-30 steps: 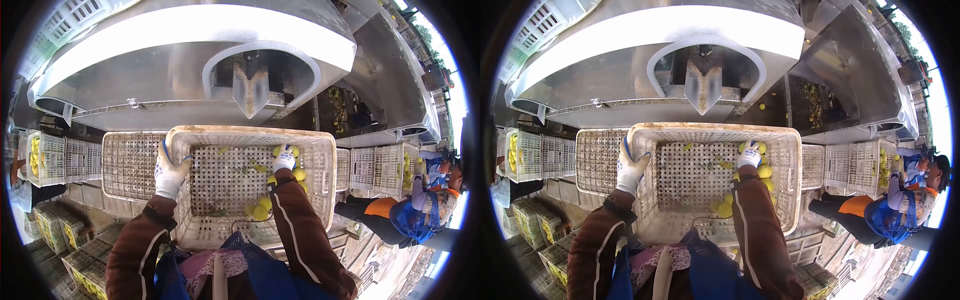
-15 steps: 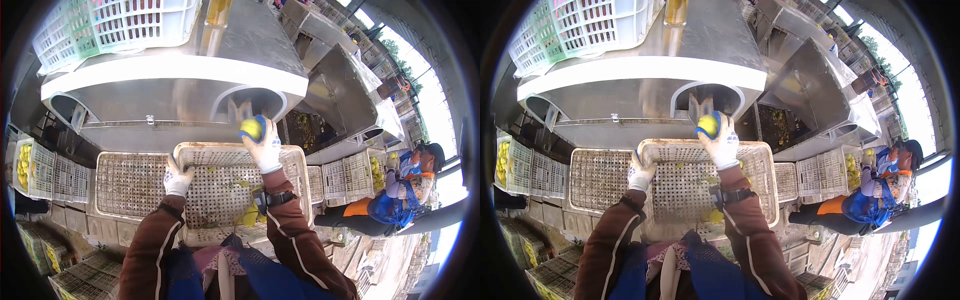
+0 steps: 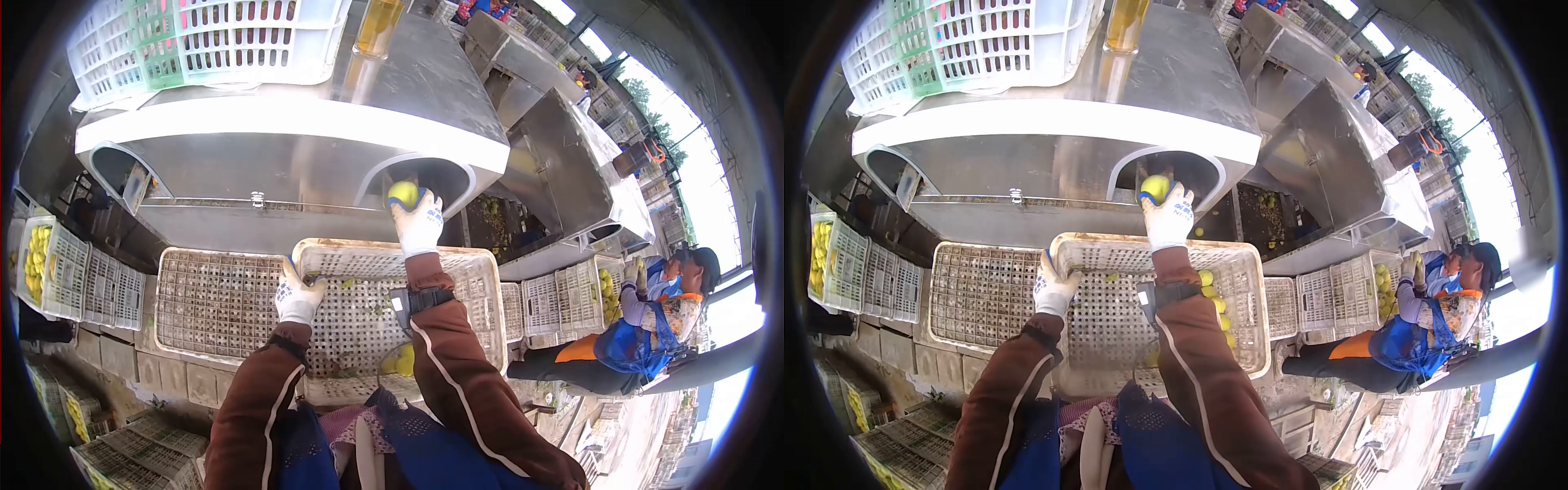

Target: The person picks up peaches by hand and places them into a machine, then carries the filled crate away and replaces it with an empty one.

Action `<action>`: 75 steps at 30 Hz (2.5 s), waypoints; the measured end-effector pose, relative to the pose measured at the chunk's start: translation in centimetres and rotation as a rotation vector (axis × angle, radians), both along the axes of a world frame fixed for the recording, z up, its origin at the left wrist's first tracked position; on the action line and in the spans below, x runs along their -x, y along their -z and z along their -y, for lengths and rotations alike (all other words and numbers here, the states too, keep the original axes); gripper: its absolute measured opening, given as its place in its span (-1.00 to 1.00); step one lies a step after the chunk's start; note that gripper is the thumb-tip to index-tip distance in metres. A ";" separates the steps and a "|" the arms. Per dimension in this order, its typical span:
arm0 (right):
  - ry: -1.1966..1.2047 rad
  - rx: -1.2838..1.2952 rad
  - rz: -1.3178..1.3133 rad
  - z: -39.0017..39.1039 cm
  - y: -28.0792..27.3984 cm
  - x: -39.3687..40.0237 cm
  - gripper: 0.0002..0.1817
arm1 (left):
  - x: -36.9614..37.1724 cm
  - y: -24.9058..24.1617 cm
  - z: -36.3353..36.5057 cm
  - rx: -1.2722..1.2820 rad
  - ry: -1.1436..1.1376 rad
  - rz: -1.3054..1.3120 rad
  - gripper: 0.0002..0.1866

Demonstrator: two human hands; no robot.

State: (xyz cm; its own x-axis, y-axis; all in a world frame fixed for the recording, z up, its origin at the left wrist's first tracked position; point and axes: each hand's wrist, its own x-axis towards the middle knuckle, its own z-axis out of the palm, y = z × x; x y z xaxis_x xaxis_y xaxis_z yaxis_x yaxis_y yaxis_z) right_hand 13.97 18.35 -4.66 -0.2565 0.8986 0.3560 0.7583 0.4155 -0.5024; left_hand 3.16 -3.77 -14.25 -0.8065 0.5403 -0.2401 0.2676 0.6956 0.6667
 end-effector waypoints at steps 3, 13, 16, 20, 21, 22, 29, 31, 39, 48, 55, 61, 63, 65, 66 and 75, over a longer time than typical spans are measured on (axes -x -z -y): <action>0.008 0.080 0.048 -1.0 -2.3 2.3 -0.12 | 0.1 -0.2 -0.3 0.045 -0.005 0.001 0.11; -0.030 0.452 0.493 -2.5 9.7 -21.9 -0.49 | 0.0 0.9 -0.1 -0.070 -0.008 -0.053 0.02; 0.080 0.570 0.732 -3.5 17.8 -24.2 -0.43 | 0.0 1.0 -0.3 -0.095 -0.003 -0.033 -0.05; 0.264 0.598 0.611 -5.0 21.7 -20.7 -0.23 | -0.3 0.8 -0.4 -0.121 -0.022 -0.039 -0.07; 0.274 0.579 0.648 -5.4 23.1 -20.3 -0.22 | -0.3 1.0 -0.4 -0.104 -0.028 -0.045 -0.06; 0.285 0.557 0.684 -5.9 24.7 -20.0 -0.22 | -0.2 1.2 -0.4 -0.089 -0.032 -0.051 -0.06; 0.085 0.592 0.653 -6.6 23.3 -21.1 -0.22 | -0.2 1.3 -0.2 -0.085 -0.029 -0.084 -0.01; -0.111 0.532 0.371 -4.3 21.3 -21.4 -0.21 | -0.4 0.0 -0.6 -0.039 -0.025 -0.066 -0.01; -0.490 0.296 -0.463 3.7 6.8 -15.7 -0.22 | 0.1 1.6 -0.2 -0.068 -0.020 -0.051 0.08; -0.341 -0.221 -0.103 0.4 2.8 -2.9 -0.18 | -0.1 -0.5 0.0 0.030 -0.001 0.014 0.09; -0.248 0.015 -0.203 1.9 1.1 -2.0 -0.09 | -0.2 -0.1 0.2 -0.010 0.005 0.027 0.11; -0.276 -0.237 -0.188 0.3 1.2 -1.4 -0.15 | -0.1 -1.4 0.1 0.016 0.003 0.063 0.10; -0.187 -0.286 0.059 0.5 1.8 -1.9 -0.16 | -0.1 -1.6 0.2 0.013 0.006 0.068 0.10; -0.115 -0.271 0.241 1.7 0.5 -2.3 -0.14 | -0.1 -1.2 0.2 0.006 0.003 0.048 0.09; -0.092 -0.232 0.302 2.7 -1.1 -2.7 -0.11 | 0.0 -1.1 0.1 0.001 -0.001 0.038 0.09; 0.005 -0.123 0.129 1.0 0.4 -0.3 -0.21 | -0.1 -1.2 0.1 -0.011 -0.002 0.042 0.08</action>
State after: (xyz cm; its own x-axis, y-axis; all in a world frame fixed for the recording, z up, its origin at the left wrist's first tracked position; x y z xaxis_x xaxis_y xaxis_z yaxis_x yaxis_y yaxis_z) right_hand 14.31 17.35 -5.08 -0.3024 0.8520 0.4274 0.8155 0.4635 -0.3467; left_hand 3.27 -3.85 -13.08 -0.7969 0.5416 -0.2677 0.2379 0.6887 0.6849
